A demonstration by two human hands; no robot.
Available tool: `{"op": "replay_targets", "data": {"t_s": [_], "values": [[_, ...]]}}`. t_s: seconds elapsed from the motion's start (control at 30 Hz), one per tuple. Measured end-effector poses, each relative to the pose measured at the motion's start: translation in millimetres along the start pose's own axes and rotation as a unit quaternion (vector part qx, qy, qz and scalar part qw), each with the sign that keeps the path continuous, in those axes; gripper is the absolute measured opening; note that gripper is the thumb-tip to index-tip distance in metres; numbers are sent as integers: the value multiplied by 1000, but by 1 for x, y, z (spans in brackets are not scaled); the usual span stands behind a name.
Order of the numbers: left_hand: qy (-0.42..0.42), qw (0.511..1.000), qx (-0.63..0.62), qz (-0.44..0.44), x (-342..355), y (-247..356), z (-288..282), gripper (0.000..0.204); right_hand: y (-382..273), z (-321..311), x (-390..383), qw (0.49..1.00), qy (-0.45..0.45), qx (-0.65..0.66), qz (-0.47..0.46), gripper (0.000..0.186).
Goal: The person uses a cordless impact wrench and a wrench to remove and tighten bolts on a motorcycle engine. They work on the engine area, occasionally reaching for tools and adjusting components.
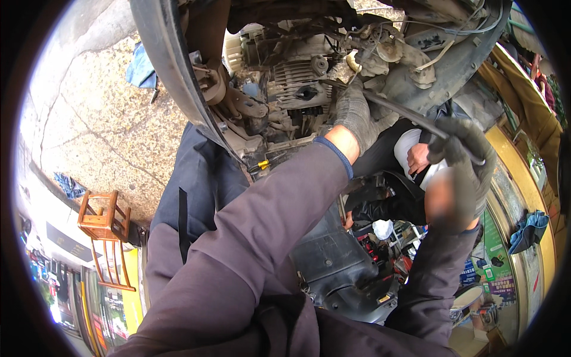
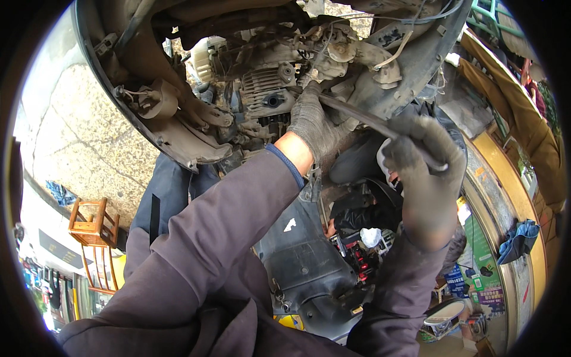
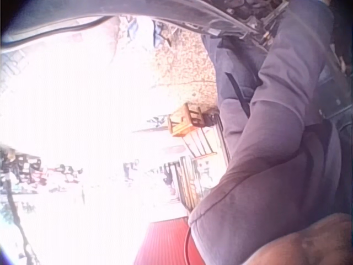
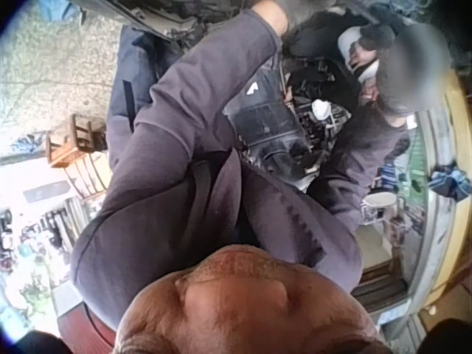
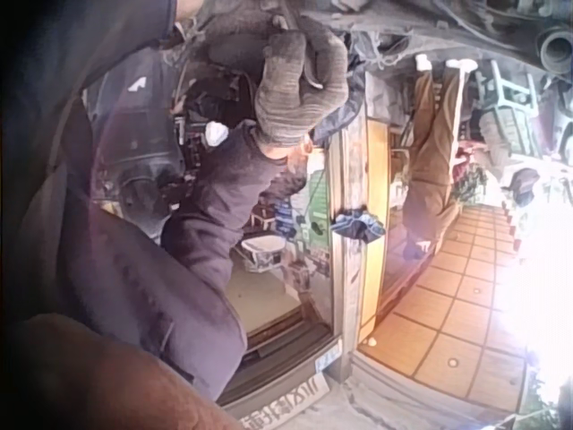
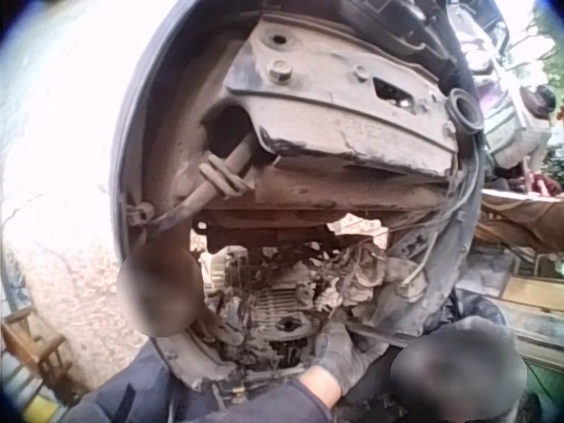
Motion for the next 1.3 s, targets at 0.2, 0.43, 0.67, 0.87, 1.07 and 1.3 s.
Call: {"op": "replay_targets", "data": {"t_s": [0.2, 0.43, 0.67, 0.87, 1.07, 1.3], "values": [[-15, 996, 81, 24, -3, 1, -28, 41, 7, -6, 44, 993, -31, -114, 6, 28], [224, 802, 438, 340, -21, 97, -113, 36, 26, 7, 3, 997, 41, 32, -53, 21], [281, 568, 651, 418, -10, 143, -100, 88, 16, 11, 2, 994, -3, 44, -99, 24], [316, 617, 633, 346, 17, 158, -125, 92, 41, -11, 38, 993, 28, 107, -35, 27], [161, 685, 620, 348, 70, 174, -142, 100, 37, -12, 37, 990, 41, 112, -79, 27], [-45, 609, 734, 295, 117, 161, -145, 69, 26, 17, -21, 988, 72, -35, -129, 34]]}}
Point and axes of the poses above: each hand's wrist, its own x-axis towards the middle knuckle, its own z-axis out of the palm, y = z × x, the point moved 8 cm from there along x, towards the middle knuckle, and after that the axes turned 6 degrees about -x, right-handed, at the moved point
